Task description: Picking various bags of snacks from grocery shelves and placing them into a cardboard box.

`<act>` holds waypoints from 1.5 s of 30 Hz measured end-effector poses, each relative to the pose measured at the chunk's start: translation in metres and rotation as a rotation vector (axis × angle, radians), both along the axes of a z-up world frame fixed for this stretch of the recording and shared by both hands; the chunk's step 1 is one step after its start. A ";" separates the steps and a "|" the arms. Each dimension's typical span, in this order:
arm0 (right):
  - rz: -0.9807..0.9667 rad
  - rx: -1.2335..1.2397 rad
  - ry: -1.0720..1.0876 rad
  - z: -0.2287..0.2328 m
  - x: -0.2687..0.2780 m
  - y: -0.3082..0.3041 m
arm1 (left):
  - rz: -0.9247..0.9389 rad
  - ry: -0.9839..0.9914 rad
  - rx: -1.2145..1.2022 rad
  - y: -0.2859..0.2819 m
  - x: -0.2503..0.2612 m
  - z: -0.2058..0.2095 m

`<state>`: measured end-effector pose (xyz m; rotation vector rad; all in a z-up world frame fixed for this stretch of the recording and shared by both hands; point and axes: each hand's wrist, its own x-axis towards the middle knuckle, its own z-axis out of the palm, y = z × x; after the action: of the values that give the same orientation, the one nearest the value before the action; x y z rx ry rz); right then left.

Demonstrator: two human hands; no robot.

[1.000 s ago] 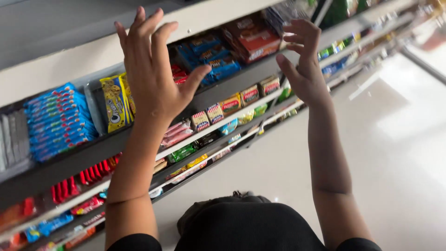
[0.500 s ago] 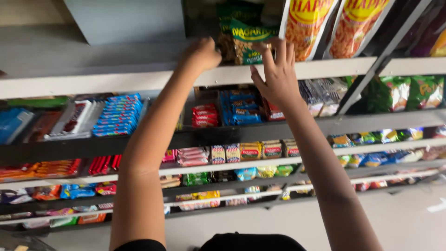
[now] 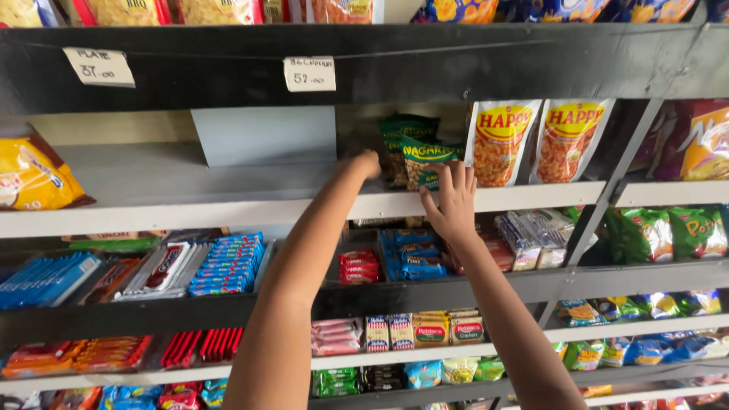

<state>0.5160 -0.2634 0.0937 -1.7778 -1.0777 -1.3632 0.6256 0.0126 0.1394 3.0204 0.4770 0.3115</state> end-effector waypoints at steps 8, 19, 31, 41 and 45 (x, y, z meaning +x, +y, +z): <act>0.005 0.052 0.053 -0.004 0.005 0.004 | -0.227 -0.118 -0.068 -0.007 -0.017 -0.026; 0.008 0.111 0.051 0.000 -0.008 0.007 | -0.002 -0.165 -0.190 -0.024 0.010 0.001; -0.207 -0.066 0.117 0.011 -0.001 0.015 | 0.008 -0.168 -0.156 -0.013 -0.032 0.000; -0.342 -0.310 0.603 0.051 0.019 0.057 | -0.226 -0.353 -0.388 0.009 -0.061 -0.005; -0.122 -0.292 0.496 0.047 0.028 0.074 | -0.186 -0.391 -0.270 0.024 -0.103 0.012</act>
<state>0.5440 -0.1895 0.1411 -2.2677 -0.9336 -0.7825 0.5222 0.0366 0.1515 2.6247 0.1858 0.7364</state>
